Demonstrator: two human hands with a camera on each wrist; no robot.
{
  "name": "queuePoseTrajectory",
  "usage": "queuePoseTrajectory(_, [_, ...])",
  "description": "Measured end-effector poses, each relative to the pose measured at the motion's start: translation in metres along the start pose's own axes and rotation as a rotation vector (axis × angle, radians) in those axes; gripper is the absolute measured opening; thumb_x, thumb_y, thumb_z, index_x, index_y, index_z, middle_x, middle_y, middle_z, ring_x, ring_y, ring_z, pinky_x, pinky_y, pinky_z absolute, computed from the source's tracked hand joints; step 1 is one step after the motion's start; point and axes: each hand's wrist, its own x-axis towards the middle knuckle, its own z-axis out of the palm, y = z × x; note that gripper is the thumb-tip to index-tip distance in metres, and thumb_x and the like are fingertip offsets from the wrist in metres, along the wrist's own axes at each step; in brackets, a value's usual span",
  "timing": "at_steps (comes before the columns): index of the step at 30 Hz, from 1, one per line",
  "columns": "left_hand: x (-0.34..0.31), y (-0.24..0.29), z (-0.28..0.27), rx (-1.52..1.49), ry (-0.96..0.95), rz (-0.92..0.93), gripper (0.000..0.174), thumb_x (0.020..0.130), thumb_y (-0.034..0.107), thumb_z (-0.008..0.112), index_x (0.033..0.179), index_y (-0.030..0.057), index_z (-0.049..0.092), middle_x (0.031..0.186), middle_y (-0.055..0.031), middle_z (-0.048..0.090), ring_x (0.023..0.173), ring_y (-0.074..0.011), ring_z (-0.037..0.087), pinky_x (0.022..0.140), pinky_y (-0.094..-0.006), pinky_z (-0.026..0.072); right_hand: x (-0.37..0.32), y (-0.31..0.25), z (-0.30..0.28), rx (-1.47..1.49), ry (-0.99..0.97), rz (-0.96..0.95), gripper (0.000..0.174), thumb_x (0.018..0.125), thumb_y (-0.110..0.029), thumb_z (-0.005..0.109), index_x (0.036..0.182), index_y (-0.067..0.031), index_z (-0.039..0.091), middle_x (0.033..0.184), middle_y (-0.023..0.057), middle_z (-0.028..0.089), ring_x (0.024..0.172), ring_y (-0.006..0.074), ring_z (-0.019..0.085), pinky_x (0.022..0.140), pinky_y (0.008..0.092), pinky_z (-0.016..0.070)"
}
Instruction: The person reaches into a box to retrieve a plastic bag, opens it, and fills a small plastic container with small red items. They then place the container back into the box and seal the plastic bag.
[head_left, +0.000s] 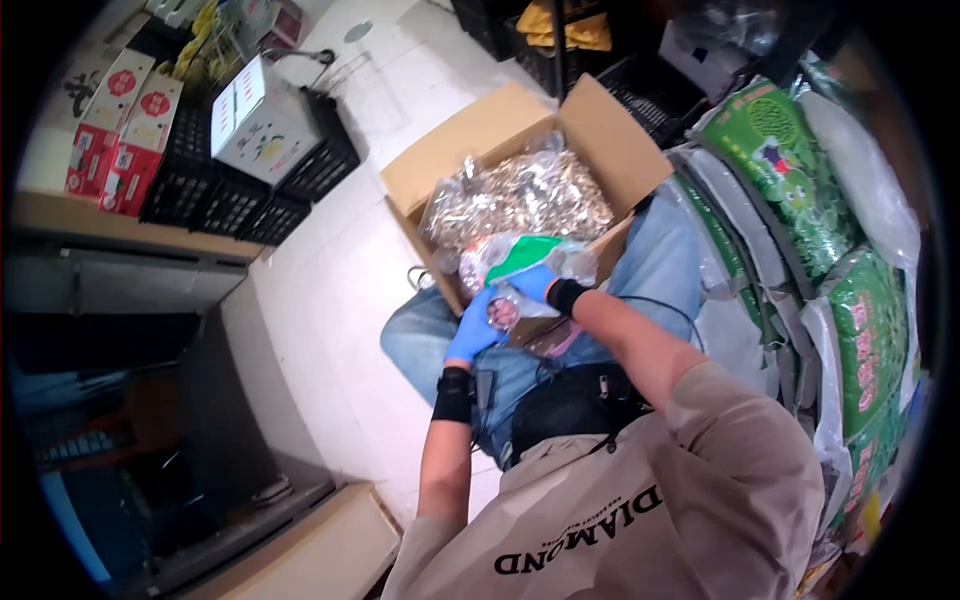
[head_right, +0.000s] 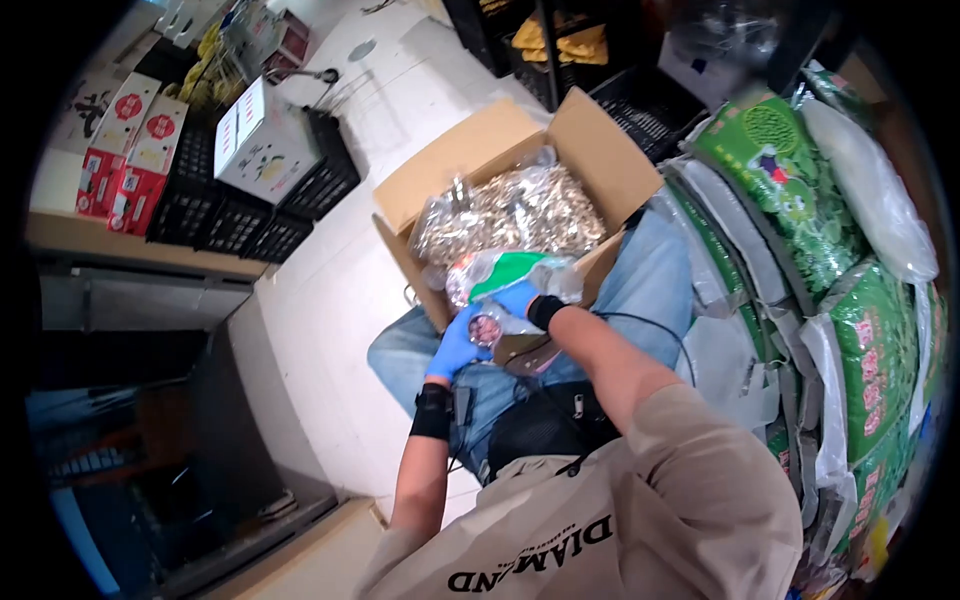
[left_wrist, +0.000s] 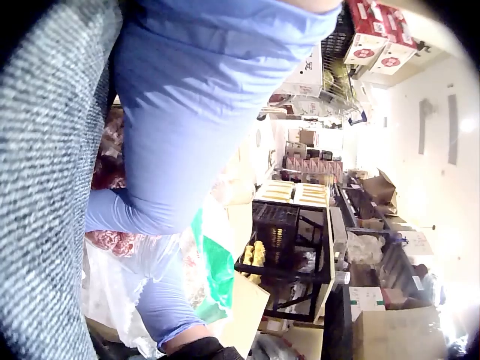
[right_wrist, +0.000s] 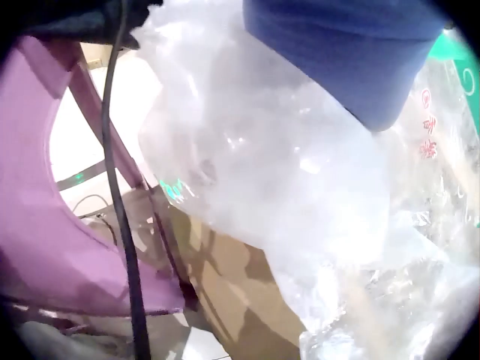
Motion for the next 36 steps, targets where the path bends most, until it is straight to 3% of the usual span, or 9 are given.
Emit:
queuePoseTrajectory(3, [-0.001,0.001,0.000,-0.031,-0.012,-0.035,0.096,0.050,0.007,0.088,0.137,0.0016,0.047,0.127,-0.0130,0.058,0.118,-0.0251,0.057,0.105,-0.0359,0.0450,0.001,-0.017,-0.013,-0.039,-0.095,0.119,0.029,0.096,-0.031,0.055,0.106,-0.0079,0.070,0.105,0.0173,0.070,0.094,0.0313,0.066,0.086,0.0393,0.0500])
queuePoseTrajectory(12, [-0.003,0.027,-0.008,-0.015,-0.032,-0.058,0.096,0.050,0.007,0.088,0.137,0.0010,0.047,0.127,-0.0146,0.059,0.119,-0.0267,0.058,0.105,-0.0353,0.0457,-0.001,0.005,0.003,-0.192,-0.078,-0.039,0.024,0.098,-0.022,0.050,0.103,-0.0055,0.067,0.098,0.0201,0.067,0.088,0.0335,0.066,0.078,0.0432,0.0512])
queuePoseTrajectory(18, [0.000,0.039,-0.010,-0.001,-0.027,-0.082,0.092,0.046,0.009,0.088,0.130,0.0007,0.051,0.122,-0.0151,0.062,0.115,-0.0283,0.060,0.101,-0.0361,0.0485,-0.002,0.007,-0.004,-0.114,-0.264,0.088,0.028,0.099,-0.028,0.052,0.108,-0.0071,0.068,0.104,0.0166,0.069,0.090,0.0301,0.065,0.083,0.0402,0.0501])
queuePoseTrajectory(20, [-0.003,0.028,-0.006,-0.015,0.020,-0.010,0.090,0.047,0.009,0.088,0.129,0.0005,0.052,0.120,-0.0155,0.063,0.114,-0.0287,0.061,0.100,-0.0363,0.0492,-0.002,-0.011,-0.016,0.065,-0.264,0.244,0.027,0.098,-0.028,0.054,0.100,-0.0059,0.069,0.096,0.0151,0.069,0.082,0.0272,0.064,0.078,0.0395,0.0500])
queuePoseTrajectory(22, [0.005,0.020,-0.010,-0.021,-0.012,-0.004,0.096,0.048,0.007,0.087,0.135,0.0001,0.049,0.125,-0.0149,0.061,0.116,-0.0262,0.060,0.103,-0.0350,0.0473,0.001,-0.017,-0.021,0.126,-0.215,0.236,0.027,0.097,-0.028,0.056,0.094,-0.0050,0.069,0.087,0.0129,0.067,0.076,0.0227,0.061,0.071,0.0380,0.0492])
queuePoseTrajectory(24, [-0.001,0.022,-0.006,-0.034,-0.018,-0.039,0.096,0.048,0.007,0.087,0.136,0.0001,0.049,0.125,-0.0148,0.061,0.115,-0.0256,0.060,0.103,-0.0347,0.0475,-0.006,0.007,-0.003,0.174,-0.215,0.184,0.025,0.099,-0.023,0.051,0.110,-0.0065,0.066,0.092,0.0138,0.066,0.080,0.0247,0.062,0.075,0.0360,0.0495])
queuePoseTrajectory(30, [0.001,0.016,-0.003,-0.011,-0.002,-0.007,0.096,0.048,0.009,0.088,0.135,0.0013,0.048,0.123,-0.0143,0.061,0.113,-0.0256,0.060,0.102,-0.0349,0.0479,-0.010,0.005,-0.011,-0.020,-0.321,0.142,0.025,0.098,-0.021,0.051,0.111,-0.0049,0.065,0.100,0.0181,0.067,0.090,0.0308,0.065,0.082,0.0376,0.0504])
queuePoseTrajectory(32, [0.000,0.021,-0.007,-0.004,-0.033,-0.032,0.096,0.049,0.010,0.088,0.136,0.0017,0.047,0.123,-0.0144,0.061,0.113,-0.0258,0.061,0.102,-0.0349,0.0479,-0.009,0.020,0.001,-0.182,-0.268,-0.020,0.025,0.099,-0.026,0.053,0.101,-0.0055,0.067,0.086,0.0116,0.066,0.075,0.0211,0.060,0.070,0.0373,0.0489])
queuePoseTrajectory(36, [-0.001,0.016,-0.005,0.041,0.029,0.021,0.097,0.047,0.011,0.088,0.136,0.0013,0.047,0.125,-0.0164,0.060,0.117,-0.0288,0.059,0.104,-0.0361,0.0468,-0.004,0.001,-0.006,0.214,-0.343,0.344,0.028,0.101,-0.024,0.048,0.111,-0.0041,0.066,0.097,0.0133,0.069,0.083,0.0210,0.062,0.076,0.0356,0.0500])
